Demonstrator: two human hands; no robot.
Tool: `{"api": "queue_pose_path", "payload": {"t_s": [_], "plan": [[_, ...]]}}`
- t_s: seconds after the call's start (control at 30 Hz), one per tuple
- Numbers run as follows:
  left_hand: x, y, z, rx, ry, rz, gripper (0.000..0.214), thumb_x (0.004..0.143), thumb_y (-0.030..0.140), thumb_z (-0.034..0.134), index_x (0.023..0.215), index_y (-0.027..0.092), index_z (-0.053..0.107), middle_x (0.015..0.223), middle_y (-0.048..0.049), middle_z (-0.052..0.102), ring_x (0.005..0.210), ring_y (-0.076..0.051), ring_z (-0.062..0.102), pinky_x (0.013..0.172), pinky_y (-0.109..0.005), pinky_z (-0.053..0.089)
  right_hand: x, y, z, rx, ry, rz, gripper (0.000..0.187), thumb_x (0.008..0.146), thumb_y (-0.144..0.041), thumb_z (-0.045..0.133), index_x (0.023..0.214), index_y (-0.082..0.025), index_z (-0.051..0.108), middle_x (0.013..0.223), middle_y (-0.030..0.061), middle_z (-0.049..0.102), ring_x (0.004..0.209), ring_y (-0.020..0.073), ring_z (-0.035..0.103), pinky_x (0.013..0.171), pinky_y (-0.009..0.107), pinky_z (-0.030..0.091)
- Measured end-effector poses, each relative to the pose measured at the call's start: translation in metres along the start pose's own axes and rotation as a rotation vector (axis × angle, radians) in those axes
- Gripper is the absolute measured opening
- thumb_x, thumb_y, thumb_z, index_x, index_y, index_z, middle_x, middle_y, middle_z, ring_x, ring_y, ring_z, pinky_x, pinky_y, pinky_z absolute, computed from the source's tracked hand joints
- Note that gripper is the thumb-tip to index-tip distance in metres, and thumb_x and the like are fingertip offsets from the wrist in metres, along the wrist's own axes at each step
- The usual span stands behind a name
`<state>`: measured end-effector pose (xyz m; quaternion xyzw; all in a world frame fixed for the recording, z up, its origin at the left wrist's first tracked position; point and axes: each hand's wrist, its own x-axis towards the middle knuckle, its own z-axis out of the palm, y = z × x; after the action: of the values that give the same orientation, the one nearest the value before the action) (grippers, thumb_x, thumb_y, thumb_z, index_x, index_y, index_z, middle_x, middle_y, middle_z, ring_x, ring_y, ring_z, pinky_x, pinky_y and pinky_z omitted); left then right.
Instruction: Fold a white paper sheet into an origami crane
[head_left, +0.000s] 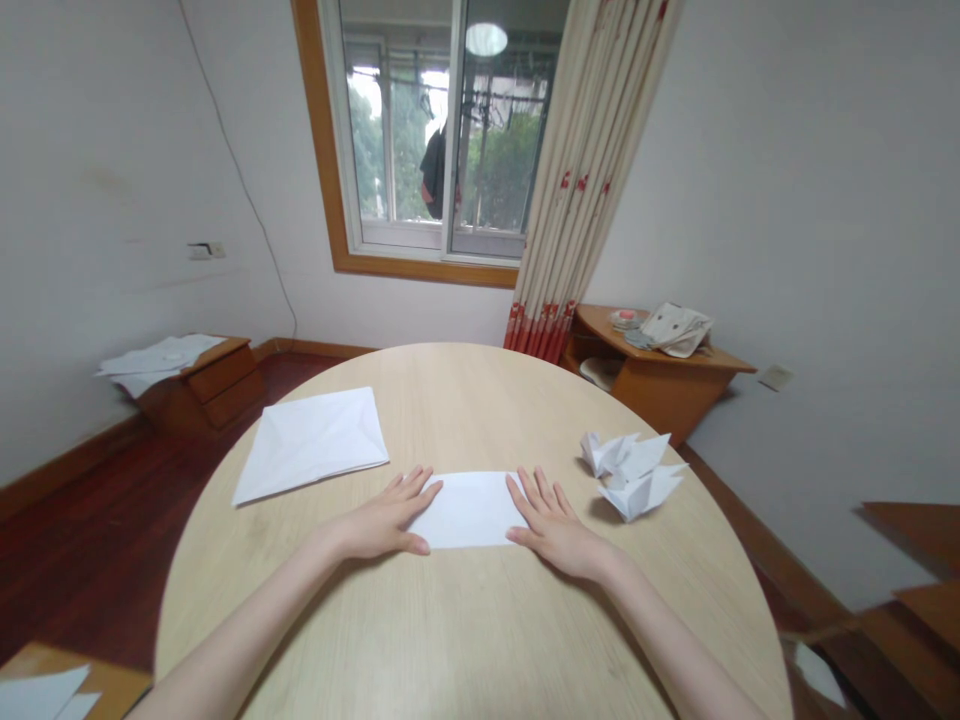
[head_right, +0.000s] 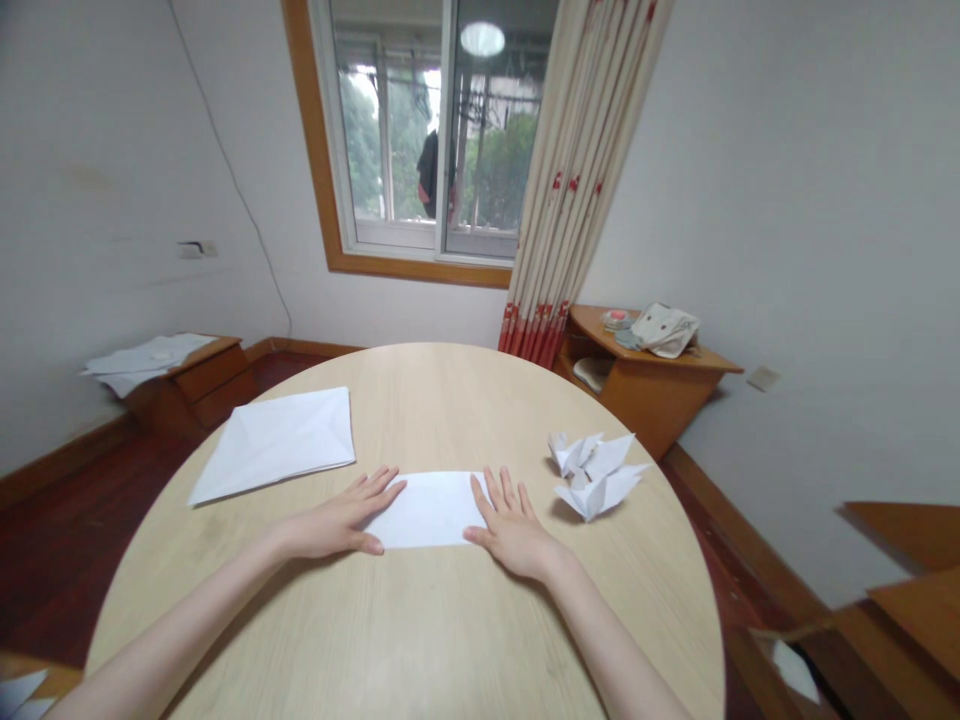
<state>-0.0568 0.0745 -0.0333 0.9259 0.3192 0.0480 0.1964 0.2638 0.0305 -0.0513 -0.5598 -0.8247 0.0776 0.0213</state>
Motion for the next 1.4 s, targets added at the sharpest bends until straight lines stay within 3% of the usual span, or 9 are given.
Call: {"api": "queue_pose_path", "payload": {"t_s": [0.23,0.4,0.67,1.0,1.17,1.4], "plan": [[-0.003,-0.006,-0.009,0.012,-0.046,-0.036,0.094,0.080,0.059,0.061,0.150,0.028,0.007,0.154,-0.0156,0.008,0.143,-0.029,0.006,0.112,-0.057,0.007,-0.002,0.006,-0.002,0.041,-0.014,0.000,0.073,0.093,-0.059,0.035,0.149,-0.026,0.003,0.156,0.0090,0.006,0.143,0.0306,-0.002,0.112,0.057,0.017],[-0.002,-0.003,-0.013,-0.035,-0.041,-0.056,0.095,0.077,0.063,0.062,0.150,0.026,0.013,0.155,-0.0158,0.013,0.143,-0.030,0.009,0.112,-0.057,0.004,-0.002,-0.007,-0.012,0.085,-0.032,0.040,0.071,0.094,-0.055,0.034,0.151,-0.022,0.006,0.156,0.0099,0.006,0.143,0.0296,-0.003,0.113,0.057,0.009],[-0.004,0.001,-0.013,-0.097,0.116,0.006,0.093,0.069,0.063,0.071,0.146,0.027,0.032,0.148,-0.0137,0.036,0.135,-0.033,0.033,0.109,-0.048,0.028,0.001,-0.016,-0.020,0.097,0.027,0.052,0.080,0.087,-0.048,0.049,0.151,-0.015,0.013,0.156,0.0132,0.013,0.144,0.0299,0.002,0.115,0.051,0.009],[0.000,0.005,-0.014,-0.212,0.209,-0.023,0.103,0.052,0.051,0.086,0.142,0.028,0.040,0.132,-0.0100,0.043,0.124,-0.033,0.037,0.108,-0.049,0.027,0.007,-0.012,-0.016,0.256,0.120,0.026,0.092,0.077,-0.046,0.063,0.150,-0.019,0.015,0.154,0.0151,0.024,0.142,0.0312,0.016,0.114,0.053,0.007],[-0.001,0.010,-0.015,-0.255,0.284,-0.004,0.094,0.058,0.043,0.086,0.140,0.029,0.042,0.129,-0.0090,0.043,0.123,-0.031,0.040,0.108,-0.047,0.028,0.008,-0.011,-0.010,0.429,0.247,-0.028,0.096,0.072,-0.038,0.069,0.150,-0.023,0.015,0.149,0.0155,0.027,0.138,0.0324,0.023,0.112,0.054,0.017],[0.001,0.013,-0.016,-0.168,0.497,0.054,0.071,0.073,0.024,0.079,0.136,0.032,0.048,0.130,-0.0096,0.046,0.122,-0.029,0.042,0.105,-0.050,0.034,0.013,-0.013,-0.001,0.676,0.409,-0.074,0.093,0.072,-0.025,0.070,0.149,-0.028,0.019,0.138,0.0106,0.027,0.134,0.0279,0.030,0.112,0.052,0.024]]}}
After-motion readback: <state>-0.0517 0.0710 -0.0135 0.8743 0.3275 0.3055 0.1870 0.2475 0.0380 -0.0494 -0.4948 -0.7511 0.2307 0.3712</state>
